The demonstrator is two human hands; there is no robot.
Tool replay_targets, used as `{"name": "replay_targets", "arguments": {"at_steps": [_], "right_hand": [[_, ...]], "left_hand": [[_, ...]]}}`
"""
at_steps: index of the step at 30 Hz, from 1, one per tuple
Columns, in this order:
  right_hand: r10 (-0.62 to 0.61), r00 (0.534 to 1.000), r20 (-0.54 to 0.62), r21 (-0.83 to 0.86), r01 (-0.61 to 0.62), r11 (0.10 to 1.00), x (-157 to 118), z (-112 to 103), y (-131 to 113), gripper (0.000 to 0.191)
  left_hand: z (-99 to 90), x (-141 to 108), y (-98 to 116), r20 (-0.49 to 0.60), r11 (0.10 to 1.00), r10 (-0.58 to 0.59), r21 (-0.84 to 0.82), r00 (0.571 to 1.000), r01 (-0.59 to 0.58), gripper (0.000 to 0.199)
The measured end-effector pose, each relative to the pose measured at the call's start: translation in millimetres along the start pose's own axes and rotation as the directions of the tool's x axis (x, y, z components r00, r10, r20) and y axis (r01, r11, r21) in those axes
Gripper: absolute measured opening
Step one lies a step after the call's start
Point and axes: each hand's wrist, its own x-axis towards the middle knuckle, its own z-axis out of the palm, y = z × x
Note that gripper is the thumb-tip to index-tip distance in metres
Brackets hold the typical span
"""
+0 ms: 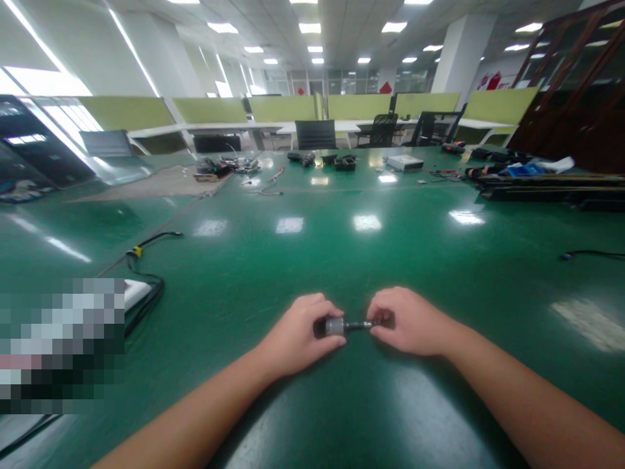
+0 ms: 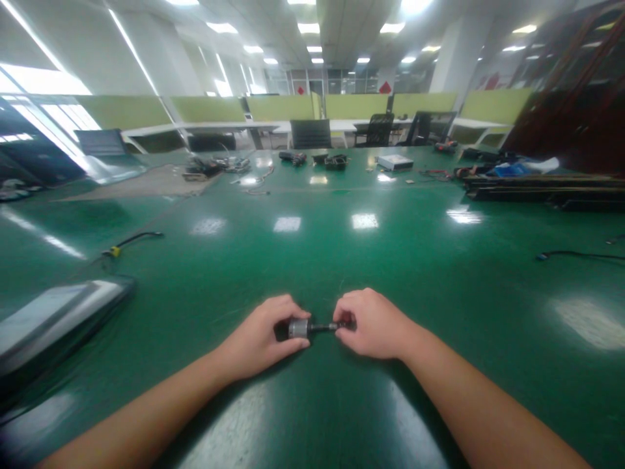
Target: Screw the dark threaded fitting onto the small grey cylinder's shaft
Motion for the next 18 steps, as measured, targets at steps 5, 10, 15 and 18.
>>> {"name": "replay_targets", "arguments": {"at_steps": [5, 10, 15, 18], "right_hand": [[0.027, 0.999, 0.025, -0.010, -0.027, 1.000, -2, -5, 4, 0.009], [0.107, 0.992, 0.061, 0.020, -0.109, 0.994, -4, -13, 11, 0.010], [0.104, 0.992, 0.071, 0.075, -0.109, 0.991, -4, -13, 12, 0.008], [0.081, 0.994, 0.071, 0.103, -0.088, 0.991, -2, -6, 8, 0.007]], "left_hand": [[0.2, 0, -1, 0.003, 1.000, 0.004, -0.001, 1.000, -0.004, 0.026], [1.5, 0, -1, 0.005, 1.000, -0.006, -0.005, 1.000, 0.006, 0.027], [1.0, 0, 0, 0.005, 1.000, -0.005, -0.009, 1.000, 0.005, 0.026], [0.5, 1, 1, 0.008, 1.000, -0.006, -0.005, 1.000, 0.006, 0.026]]}}
